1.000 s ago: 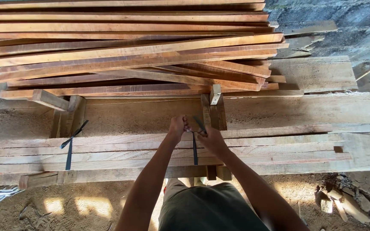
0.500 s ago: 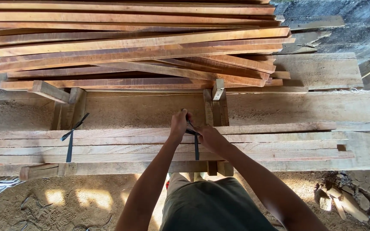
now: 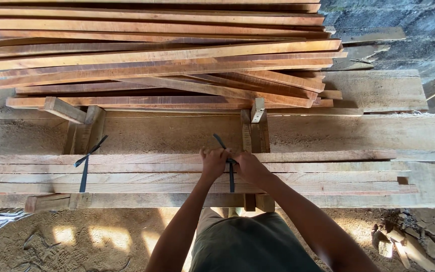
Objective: Bundling thin wooden planks together using plastic straps.
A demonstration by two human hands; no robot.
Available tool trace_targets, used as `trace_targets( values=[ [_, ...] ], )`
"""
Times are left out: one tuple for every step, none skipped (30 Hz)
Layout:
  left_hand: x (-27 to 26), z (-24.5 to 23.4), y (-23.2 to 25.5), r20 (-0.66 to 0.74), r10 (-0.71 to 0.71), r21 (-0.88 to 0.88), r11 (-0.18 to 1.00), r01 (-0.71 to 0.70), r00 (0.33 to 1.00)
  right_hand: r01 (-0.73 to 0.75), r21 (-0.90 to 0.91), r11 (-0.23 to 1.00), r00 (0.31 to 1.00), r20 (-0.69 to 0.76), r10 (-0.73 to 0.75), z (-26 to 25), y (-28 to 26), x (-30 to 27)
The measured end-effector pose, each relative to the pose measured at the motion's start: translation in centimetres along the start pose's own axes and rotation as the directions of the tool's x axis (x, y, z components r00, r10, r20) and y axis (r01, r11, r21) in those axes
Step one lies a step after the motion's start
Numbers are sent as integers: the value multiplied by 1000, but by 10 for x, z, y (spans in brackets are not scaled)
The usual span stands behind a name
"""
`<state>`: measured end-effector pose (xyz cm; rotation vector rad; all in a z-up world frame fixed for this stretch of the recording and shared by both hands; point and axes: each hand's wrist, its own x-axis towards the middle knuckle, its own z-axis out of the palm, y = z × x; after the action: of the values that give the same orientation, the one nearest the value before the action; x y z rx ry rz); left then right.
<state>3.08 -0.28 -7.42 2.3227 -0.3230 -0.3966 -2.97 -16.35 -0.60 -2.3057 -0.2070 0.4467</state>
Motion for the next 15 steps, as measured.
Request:
trace_targets(
  values=[
    [1, 4, -3, 1, 4, 0, 1000, -4, 1000, -2, -1, 1000, 1000, -4, 2, -3, -4, -1],
    [2, 8, -5, -59, -19, 26, 999, 21, 998, 9, -5, 1000, 1000, 0, -9, -6, -7, -3],
    [4, 12, -7, -120, -41, 51, 998, 48, 992, 19, -9, 1000, 1000, 3, -19, -9, -10, -4],
    [4, 13, -4, -121, -37, 51, 998, 44, 992, 19, -10, 1000, 1000, 0, -19, -9, -10, -5],
    [4, 14, -2, -147, -75, 47, 995, 83, 986, 23, 74, 997, 1000, -3, -23, -10, -10, -5],
    [3, 15, 0, -171, -116, 43, 991, 125, 978, 27, 160, 987, 1000, -4, -27, -9, -10, -6],
    [0, 5, 11, -171, -115, 45, 991, 124, 979, 27, 161, 987, 1000, -6, -26, -12, -13, -11],
    [-7, -3, 21, -160, -124, -11, 992, 124, 979, -20, 278, 960, 999, -36, 31, -13, -15, -18],
    [-14, -11, 32, -149, -133, -66, 990, 125, 980, -61, 392, 918, 994, -59, 91, -13, -18, -26],
    [-11, -12, 31, -153, -128, -65, 991, 119, 980, -56, 390, 919, 994, -65, 88, -13, -11, -23],
    [-8, -12, 31, -128, -135, -63, 990, 128, 983, -74, 517, 853, 989, -74, 130, -13, -4, -19],
    [-11, -12, 29, -99, -152, -59, 987, 146, 983, -92, 637, 765, 982, -67, 174, -9, 2, -19],
    [-11, -12, 27, -100, -155, -57, 987, 150, 983, -92, 639, 764, 983, -64, 172, -11, 1, -20],
    [-9, -14, 25, -72, -161, -62, 986, 157, 984, -53, 699, 713, 982, -94, 165, -13, 0, -20],
    [-7, -15, 23, -44, -166, -66, 984, 163, 985, -12, 753, 658, 979, -125, 161, -15, -1, -19]
  ],
)
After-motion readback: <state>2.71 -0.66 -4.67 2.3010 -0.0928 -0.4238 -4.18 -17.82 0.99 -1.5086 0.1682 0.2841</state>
